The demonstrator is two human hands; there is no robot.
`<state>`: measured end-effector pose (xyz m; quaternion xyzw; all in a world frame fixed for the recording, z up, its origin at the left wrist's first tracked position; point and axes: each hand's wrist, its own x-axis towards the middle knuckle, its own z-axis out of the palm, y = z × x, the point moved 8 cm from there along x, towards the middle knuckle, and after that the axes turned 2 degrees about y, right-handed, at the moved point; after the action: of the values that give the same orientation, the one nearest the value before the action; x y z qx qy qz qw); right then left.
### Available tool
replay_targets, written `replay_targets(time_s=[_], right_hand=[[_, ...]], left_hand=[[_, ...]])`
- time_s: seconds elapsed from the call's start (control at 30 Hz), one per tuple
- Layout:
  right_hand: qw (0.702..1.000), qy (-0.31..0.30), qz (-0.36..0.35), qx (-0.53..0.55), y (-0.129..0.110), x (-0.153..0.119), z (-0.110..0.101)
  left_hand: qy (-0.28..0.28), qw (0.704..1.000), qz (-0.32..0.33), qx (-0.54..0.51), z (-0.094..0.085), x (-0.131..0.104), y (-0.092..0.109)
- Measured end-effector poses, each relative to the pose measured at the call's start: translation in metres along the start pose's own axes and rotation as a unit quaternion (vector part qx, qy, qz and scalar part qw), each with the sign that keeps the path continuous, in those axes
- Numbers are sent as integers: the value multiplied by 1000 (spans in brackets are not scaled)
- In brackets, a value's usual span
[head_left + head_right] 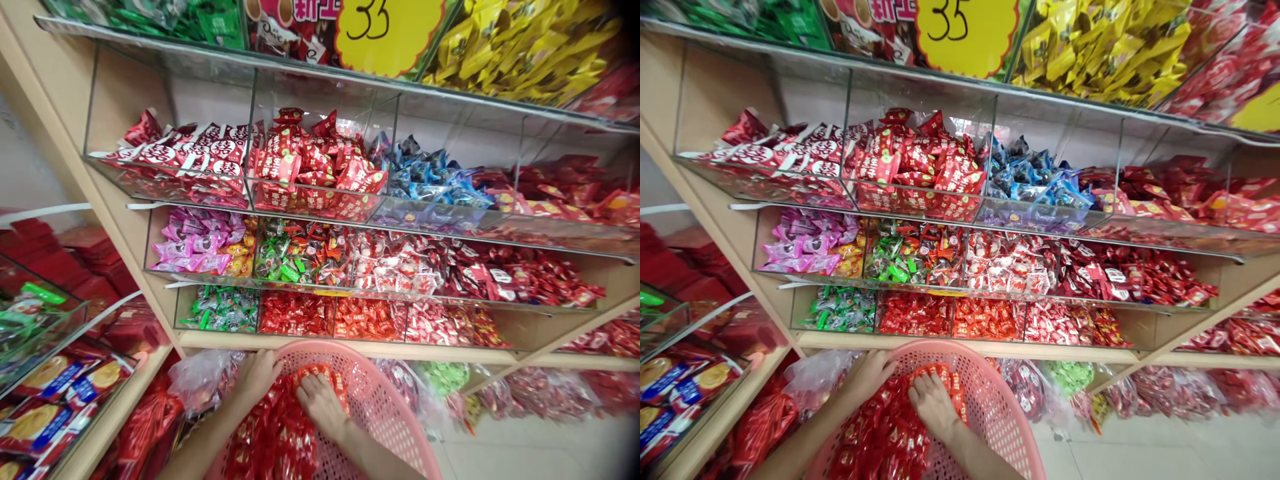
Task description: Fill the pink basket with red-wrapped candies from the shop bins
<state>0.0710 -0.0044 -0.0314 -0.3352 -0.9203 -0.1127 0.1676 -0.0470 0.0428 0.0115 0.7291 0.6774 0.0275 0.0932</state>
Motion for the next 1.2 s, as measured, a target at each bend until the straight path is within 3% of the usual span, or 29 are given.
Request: replay_targets(time_s=[0.13, 0.33, 0.43, 0.53, 0.63, 0.73, 0.83, 0.9, 1.0, 1.2], right_hand=[[1000, -20, 0, -7, 0, -2, 8], [999, -24, 17, -27, 2, 1, 11], [999, -14, 18, -24, 2, 0, 2], [999, 3, 32, 10, 15, 1, -18], [996, 30, 77, 35, 56, 5, -45], [983, 35, 175, 40, 124, 5, -67], [962, -15, 272, 7, 192, 0, -70], [947, -80, 310, -28, 224, -5, -63], [929, -152, 333, -59, 247, -7, -48], [923, -177, 335, -68, 249, 4, -33]], left_hand=[[29, 999, -29, -9, -11, 0, 1], [144, 987, -57, -30, -29, 0, -6], [183, 982, -40, -30, -26, 2, -8], [163, 984, -35, -59, -13, 8, -12], [87, 991, -50, -89, 6, 15, -14], [30, 995, -46, -84, 19, 18, -12], [31, 997, -45, -60, 23, 18, -11], [37, 997, -44, -47, 24, 17, -12], [38, 998, -45, -33, 25, 17, -12], [47, 998, -48, -18, 23, 16, -11]])
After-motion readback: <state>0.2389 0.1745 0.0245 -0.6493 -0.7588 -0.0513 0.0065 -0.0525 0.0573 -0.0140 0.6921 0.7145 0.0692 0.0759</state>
